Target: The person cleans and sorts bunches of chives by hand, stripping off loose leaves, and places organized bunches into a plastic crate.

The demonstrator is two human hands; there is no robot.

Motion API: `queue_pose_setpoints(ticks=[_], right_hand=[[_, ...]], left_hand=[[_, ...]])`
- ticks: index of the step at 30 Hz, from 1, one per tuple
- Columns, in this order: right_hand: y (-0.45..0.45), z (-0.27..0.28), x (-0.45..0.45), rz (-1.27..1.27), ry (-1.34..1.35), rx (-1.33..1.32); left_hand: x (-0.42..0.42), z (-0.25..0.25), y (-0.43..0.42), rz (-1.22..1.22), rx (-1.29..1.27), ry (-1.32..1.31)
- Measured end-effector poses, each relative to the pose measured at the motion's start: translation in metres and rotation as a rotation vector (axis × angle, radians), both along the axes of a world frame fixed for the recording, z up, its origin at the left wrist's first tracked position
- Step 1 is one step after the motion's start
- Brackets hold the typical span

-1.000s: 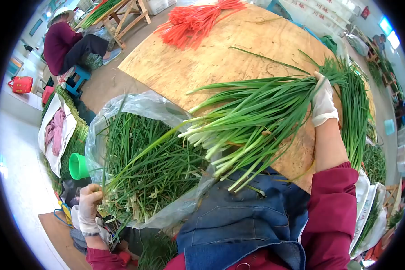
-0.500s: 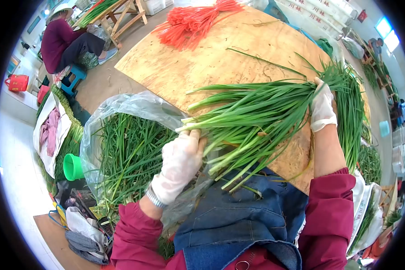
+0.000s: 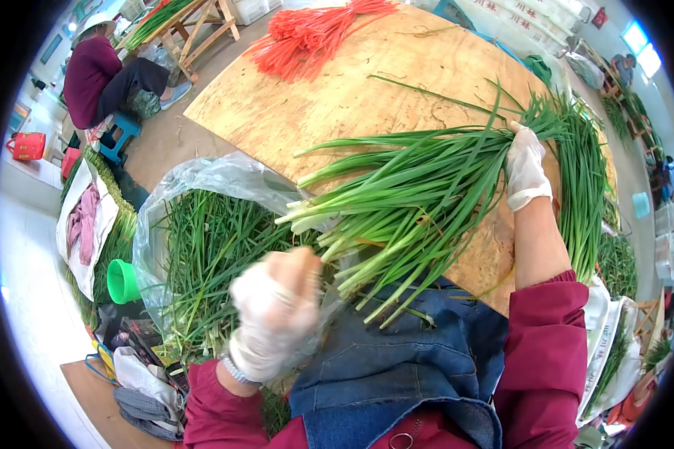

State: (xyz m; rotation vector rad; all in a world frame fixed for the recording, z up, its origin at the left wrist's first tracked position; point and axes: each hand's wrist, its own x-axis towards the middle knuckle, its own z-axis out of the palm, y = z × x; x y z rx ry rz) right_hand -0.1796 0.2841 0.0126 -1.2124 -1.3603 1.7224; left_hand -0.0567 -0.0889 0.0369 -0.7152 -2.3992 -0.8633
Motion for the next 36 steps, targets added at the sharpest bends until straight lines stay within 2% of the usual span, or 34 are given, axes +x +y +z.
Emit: queue_pose_setpoints(ticks=[1, 3, 7, 9, 10, 13, 15, 16, 18, 19, 20, 21, 23, 24, 27, 28, 29, 30, 33, 34, 36], right_hand=[[-0.001, 0.0, 0.0, 0.005, 0.006, -0.006], [-0.002, 0.004, 0.003, 0.01, 0.021, -0.017], [0.013, -0.009, -0.003, 0.013, 0.06, -0.019], [0.001, 0.004, 0.004, 0.039, 0.092, -0.042], [-0.002, 0.009, 0.007, 0.059, 0.131, -0.079], [-0.006, 0.012, 0.012, 0.062, 0.17, -0.127], [-0.006, 0.011, 0.005, 0.016, 0.088, -0.052], [0.004, 0.004, 0.0, 0.022, 0.025, -0.023], [0.011, -0.004, -0.002, 0.064, 0.061, -0.078], [0.017, -0.007, -0.005, 0.089, 0.081, -0.1], [0.027, -0.014, -0.015, 0.164, 0.147, -0.118], [0.039, -0.021, -0.018, 0.247, 0.164, -0.085], [0.012, 0.012, -0.001, 0.401, 0.191, -0.016], [0.013, 0.019, -0.003, 0.409, 0.125, 0.097], [0.016, 0.051, 0.008, 0.456, -0.375, 0.592], [0.039, 0.057, 0.006, 0.576, -0.471, 0.712], [0.041, 0.072, 0.009, 0.541, -0.563, 0.818], [0.036, 0.087, 0.018, 0.533, -0.5, 0.868], [-0.002, 0.126, 0.061, 0.456, -0.281, 0.963], [-0.018, 0.132, 0.076, 0.421, -0.202, 0.986], [-0.053, 0.131, 0.105, 0.453, 0.014, 0.909]], left_hand=[[0.006, 0.011, 0.012, 0.013, -0.158, -0.122], [-0.008, 0.002, 0.033, 0.093, -0.222, -0.112], [-0.034, -0.023, 0.042, -0.017, -0.163, -0.208], [-0.036, -0.023, 0.021, -0.121, -0.062, -0.184], [-0.029, -0.013, 0.001, -0.144, 0.058, -0.271], [-0.011, 0.005, -0.105, 0.079, -0.061, -0.644], [0.011, -0.015, -0.182, 0.397, -0.897, -0.541], [0.016, -0.015, -0.178, 0.356, -0.842, -0.354], [0.031, -0.015, -0.146, 0.269, -0.712, 0.006], [0.027, 0.0, -0.103, 0.221, -0.587, -0.291], [0.023, -0.003, -0.072, 0.033, -0.344, -0.149], [0.02, 0.002, -0.044, -0.078, -0.324, -0.199], [0.003, 0.006, 0.004, -0.254, -0.302, -0.087], [-0.008, -0.003, 0.02, -0.243, -0.37, -0.009], [-0.022, -0.024, 0.048, -0.135, -0.594, 0.082], [-0.023, -0.027, 0.049, -0.15, -0.569, 0.07], [-0.024, -0.029, 0.049, -0.162, -0.544, 0.057], [-0.024, -0.03, 0.048, -0.173, -0.519, 0.044], [-0.032, -0.022, 0.046, -0.175, -0.353, -0.327], [-0.036, -0.018, 0.042, -0.222, -0.078, -0.405], [-0.044, -0.02, 0.04, -0.184, 0.172, -0.601]])
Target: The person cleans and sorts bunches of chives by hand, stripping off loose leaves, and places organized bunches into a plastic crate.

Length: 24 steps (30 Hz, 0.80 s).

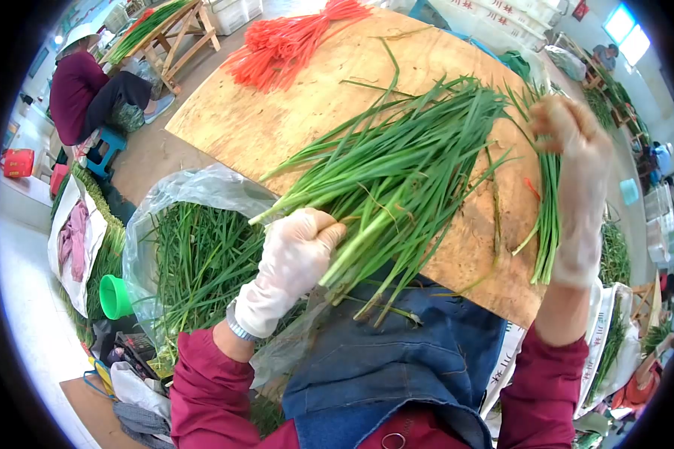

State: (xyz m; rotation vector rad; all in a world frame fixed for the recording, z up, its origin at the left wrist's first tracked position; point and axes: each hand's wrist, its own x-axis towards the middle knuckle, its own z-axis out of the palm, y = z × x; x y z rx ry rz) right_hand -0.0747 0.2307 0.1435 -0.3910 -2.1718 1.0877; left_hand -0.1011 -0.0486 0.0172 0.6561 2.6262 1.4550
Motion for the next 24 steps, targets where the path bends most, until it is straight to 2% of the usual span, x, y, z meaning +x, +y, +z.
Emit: queue_pose_setpoints(ticks=[3, 6, 9, 10, 13, 14, 15, 17, 18, 21, 24], right_hand=[[-0.06, -0.016, 0.038, 0.48, -0.192, -0.3], [-0.09, -0.029, 0.048, 0.586, -0.611, -0.721], [-0.101, -0.058, 0.048, 0.563, -0.736, -0.963], [-0.101, -0.067, 0.049, 0.571, -0.728, -1.064], [-0.116, -0.087, 0.05, 0.5, -0.52, -1.275], [-0.115, -0.094, 0.05, 0.577, -0.46, -1.353], [-0.116, -0.097, 0.052, 0.538, -0.365, -1.411], [-0.123, -0.1, 0.053, 0.46, -0.177, -1.52], [-0.121, -0.103, 0.054, 0.443, -0.185, -1.533], [-0.117, -0.113, 0.057, 0.432, -0.17, -1.534], [-0.118, -0.11, 0.059, 0.389, -0.156, -1.572]], left_hand=[[-0.002, 0.018, 0.003, 0.08, 0.168, -0.335], [-0.002, 0.033, 0.002, 0.109, 0.235, -0.416], [0.007, 0.038, 0.009, 0.125, 0.156, -0.226], [0.009, 0.04, 0.01, 0.083, 0.109, -0.157], [0.02, 0.043, 0.015, -0.018, 0.363, -0.468], [0.026, 0.047, 0.019, -0.044, 0.472, -0.593], [0.029, 0.045, 0.023, -0.045, 0.431, -0.585], [0.029, 0.029, 0.023, -0.064, 0.092, -0.136], [0.031, 0.028, 0.024, -0.057, 0.056, -0.075], [0.032, 0.027, 0.025, -0.023, 0.185, -0.237], [0.031, 0.035, 0.024, -0.029, 0.449, -0.594]])
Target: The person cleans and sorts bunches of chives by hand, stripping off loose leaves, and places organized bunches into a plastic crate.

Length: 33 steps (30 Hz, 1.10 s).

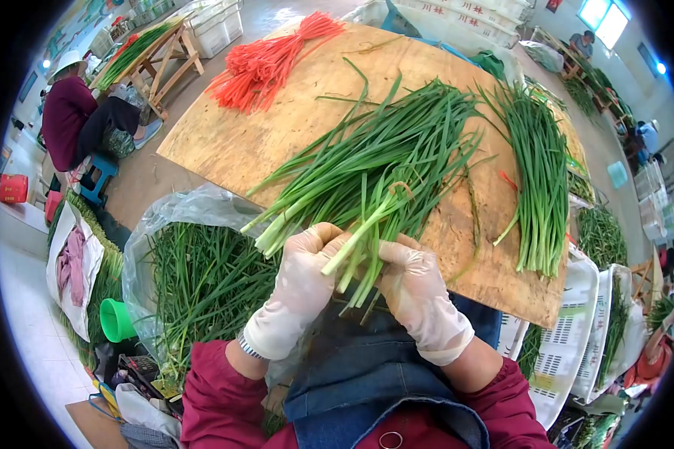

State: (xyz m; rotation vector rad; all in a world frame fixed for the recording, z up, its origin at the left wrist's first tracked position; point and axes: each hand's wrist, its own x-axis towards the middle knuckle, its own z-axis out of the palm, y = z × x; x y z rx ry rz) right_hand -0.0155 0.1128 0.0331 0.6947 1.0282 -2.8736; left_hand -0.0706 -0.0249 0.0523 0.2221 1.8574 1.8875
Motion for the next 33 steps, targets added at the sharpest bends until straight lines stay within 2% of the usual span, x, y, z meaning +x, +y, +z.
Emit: queue_pose_setpoints(ticks=[1, 2, 9, 12, 14, 17, 18, 21, 25, 26, 33], right_hand=[[0.001, 0.0, 0.0, 0.005, -0.001, -0.017], [0.002, -0.001, 0.001, 0.01, -0.003, -0.035], [-0.001, 0.004, 0.0, -0.029, 0.005, 0.089], [0.001, 0.002, 0.002, -0.017, -0.039, 0.045], [0.003, 0.002, 0.005, -0.023, -0.076, 0.123], [0.001, 0.004, 0.007, -0.089, -0.108, 0.238], [0.0, 0.005, 0.007, -0.12, -0.114, 0.278], [-0.003, 0.009, 0.006, -0.147, -0.086, 0.289], [-0.005, 0.005, 0.005, -0.162, -0.102, 0.355], [-0.005, 0.006, 0.006, -0.164, -0.103, 0.345], [-0.004, 0.004, 0.004, -0.163, -0.135, 0.313]], left_hand=[[0.0, 0.003, -0.001, -0.012, 0.079, -0.124], [0.001, 0.003, 0.0, -0.006, 0.088, -0.139], [0.006, -0.006, 0.006, 0.005, 0.018, -0.026], [0.005, 0.002, 0.004, -0.003, 0.047, -0.174], [0.003, -0.002, 0.002, -0.035, 0.033, -0.214], [0.002, 0.009, 0.001, -0.149, -0.106, -0.181], [0.002, 0.003, 0.0, -0.173, -0.136, -0.042], [0.0, 0.003, -0.001, -0.311, -0.405, 0.162], [-0.003, -0.004, -0.002, -0.297, -0.362, 0.097], [-0.003, 0.001, -0.002, -0.263, -0.312, 0.014], [0.008, -0.004, -0.002, -0.099, -0.336, 0.171]])
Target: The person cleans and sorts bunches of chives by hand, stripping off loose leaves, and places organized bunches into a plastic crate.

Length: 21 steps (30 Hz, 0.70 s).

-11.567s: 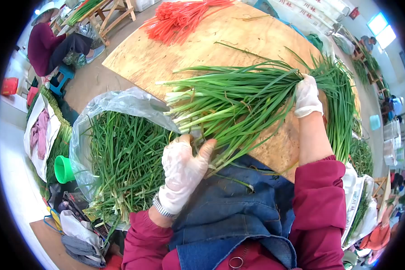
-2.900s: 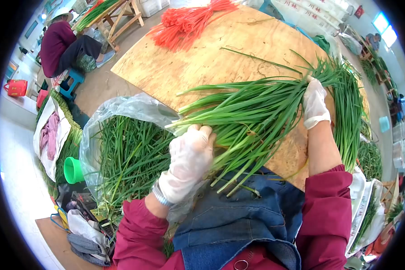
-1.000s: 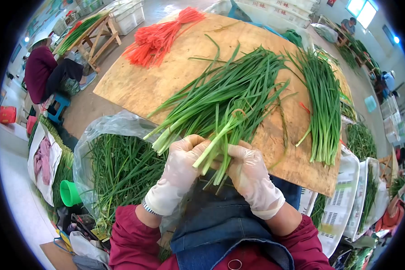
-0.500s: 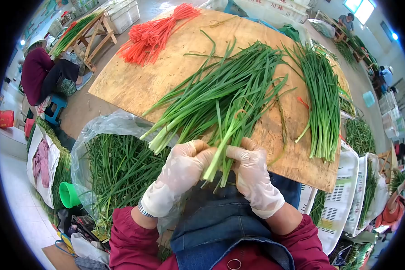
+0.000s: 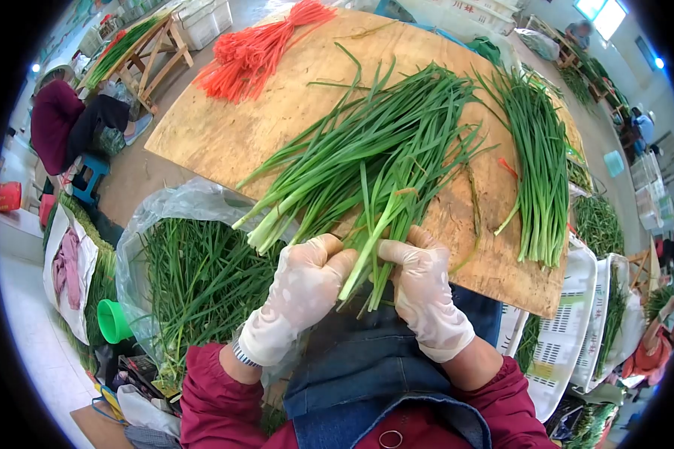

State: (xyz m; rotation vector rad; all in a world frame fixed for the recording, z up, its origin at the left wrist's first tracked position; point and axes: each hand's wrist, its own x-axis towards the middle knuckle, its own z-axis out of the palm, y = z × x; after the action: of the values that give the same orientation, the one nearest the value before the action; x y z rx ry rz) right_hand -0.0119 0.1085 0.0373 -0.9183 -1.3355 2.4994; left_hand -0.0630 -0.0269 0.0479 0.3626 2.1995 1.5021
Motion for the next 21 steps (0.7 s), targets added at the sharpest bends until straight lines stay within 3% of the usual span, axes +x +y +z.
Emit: queue_pose_setpoints(ticks=[2, 5, 6, 8, 12, 14, 17, 21], right_hand=[[0.0, 0.002, 0.0, -0.006, 0.002, -0.029], [0.007, 0.0, -0.002, -0.005, -0.025, 0.002], [0.012, -0.002, -0.002, -0.003, -0.038, 0.025], [0.022, -0.005, -0.001, 0.027, -0.021, -0.015], [0.025, -0.012, 0.0, 0.085, 0.042, -0.141], [0.024, -0.018, -0.001, 0.111, 0.076, -0.178], [0.022, -0.018, 0.0, 0.11, 0.046, -0.119], [0.024, 0.001, 0.003, 0.116, -0.01, -0.141]], left_hand=[[0.001, 0.004, 0.0, 0.034, 0.014, -0.022], [-0.002, -0.004, -0.007, -0.036, 0.166, 0.167], [-0.004, 0.015, -0.01, 0.05, 0.289, -0.251], [-0.014, 0.024, -0.026, 0.115, 0.425, -0.497], [-0.018, 0.009, -0.021, 0.11, 0.294, -0.359], [-0.012, 0.005, -0.009, 0.056, 0.243, -0.432], [-0.013, 0.013, 0.001, -0.106, 0.264, -0.569], [-0.008, -0.002, 0.013, -0.04, 0.327, -0.415]])
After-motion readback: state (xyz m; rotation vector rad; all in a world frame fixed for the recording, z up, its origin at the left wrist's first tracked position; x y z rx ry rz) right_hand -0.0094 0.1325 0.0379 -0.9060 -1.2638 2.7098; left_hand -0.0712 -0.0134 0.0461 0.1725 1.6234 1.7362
